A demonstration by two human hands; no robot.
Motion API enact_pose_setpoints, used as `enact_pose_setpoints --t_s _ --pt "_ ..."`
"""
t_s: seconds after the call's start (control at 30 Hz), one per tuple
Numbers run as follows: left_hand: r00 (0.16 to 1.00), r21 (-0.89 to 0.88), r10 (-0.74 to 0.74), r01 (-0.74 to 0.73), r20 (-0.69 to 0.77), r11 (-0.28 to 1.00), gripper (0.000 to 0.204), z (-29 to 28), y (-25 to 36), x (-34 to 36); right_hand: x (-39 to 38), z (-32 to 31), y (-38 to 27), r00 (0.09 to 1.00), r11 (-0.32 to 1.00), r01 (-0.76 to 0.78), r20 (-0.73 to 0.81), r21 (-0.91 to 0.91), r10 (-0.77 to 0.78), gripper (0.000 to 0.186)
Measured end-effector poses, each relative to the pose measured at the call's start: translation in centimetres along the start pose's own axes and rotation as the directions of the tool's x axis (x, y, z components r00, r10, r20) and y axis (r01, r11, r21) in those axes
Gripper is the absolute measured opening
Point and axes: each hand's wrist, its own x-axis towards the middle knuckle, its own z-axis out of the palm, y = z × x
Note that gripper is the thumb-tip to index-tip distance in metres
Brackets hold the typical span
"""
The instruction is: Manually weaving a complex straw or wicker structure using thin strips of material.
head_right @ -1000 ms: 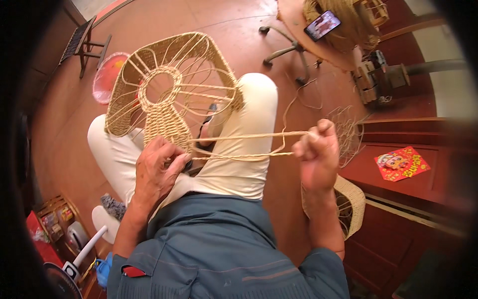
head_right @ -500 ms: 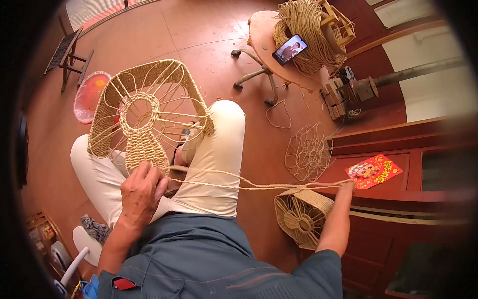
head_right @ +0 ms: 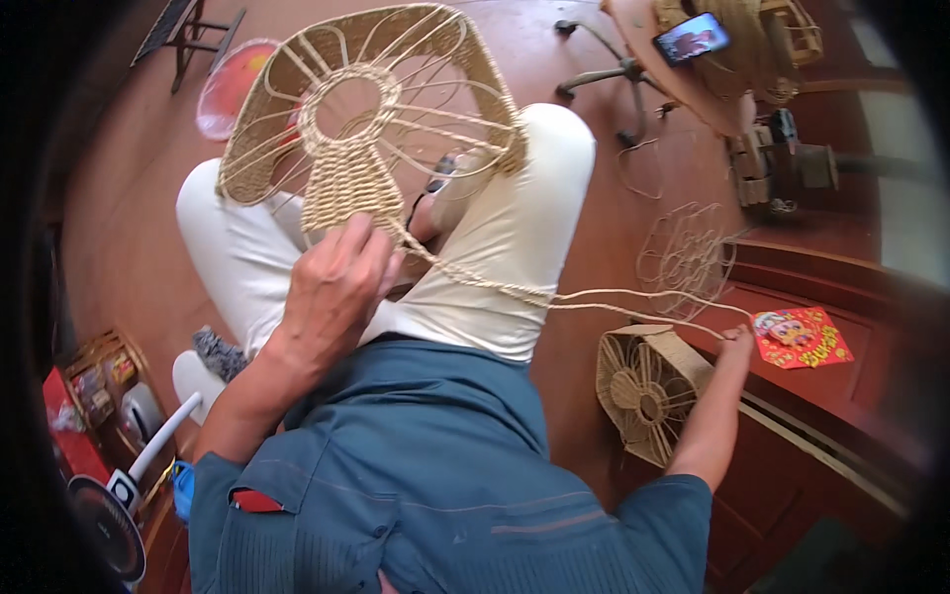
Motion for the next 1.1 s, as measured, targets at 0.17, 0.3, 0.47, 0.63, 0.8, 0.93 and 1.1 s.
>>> enact_pose_setpoints --t_s 0.17,0.3,0.47,0.63,0.8,0.93,1.1 --pt "0.999 0.118 0.011 -0.007 -0.035 0.993 0.016 0.4 0.5 0.2 1.5 -1.8 -1.9 0.992 0.993 0.063 -0.106 -0.099 -0.073 0.018" --pt "0.998 0.154 0.013 -0.003 -0.064 0.988 0.016 0.5 0.6 0.3 -2.6 1.5 -2.9 0.980 0.758 0.199 0.137 -0.621 -0.145 0.028" --pt "0.998 0.132 0.000 0.009 -0.067 0.991 0.016 0.7 0.6 0.2 -22.2 14.4 -2.9 0.571 0.127 0.820 0.813 -0.558 -0.115 0.063" --pt "0.998 0.138 -0.005 0.014 -0.065 0.990 0.017 0.6 0.7 0.2 -46.4 22.5 4.3 0.002 0.332 0.942 0.985 0.057 -0.174 0.041" --pt "0.997 0.157 -0.028 0.040 -0.075 0.987 0.017 0.8 0.8 0.2 -53.2 24.4 8.0 -0.261 0.192 0.940 0.957 0.283 -0.130 0.033" --pt "0.996 0.179 -0.022 0.037 -0.083 0.983 0.015 1.0 0.8 0.2 -47.2 25.4 3.0 0.140 0.280 0.959 0.917 -0.032 -0.374 0.028" --pt "0.989 0.112 -0.030 0.046 -0.141 0.993 0.015 1.3 0.4 0.1 -44.5 24.2 -1.6 0.158 -0.197 0.917 0.770 -0.346 -0.618 0.028"
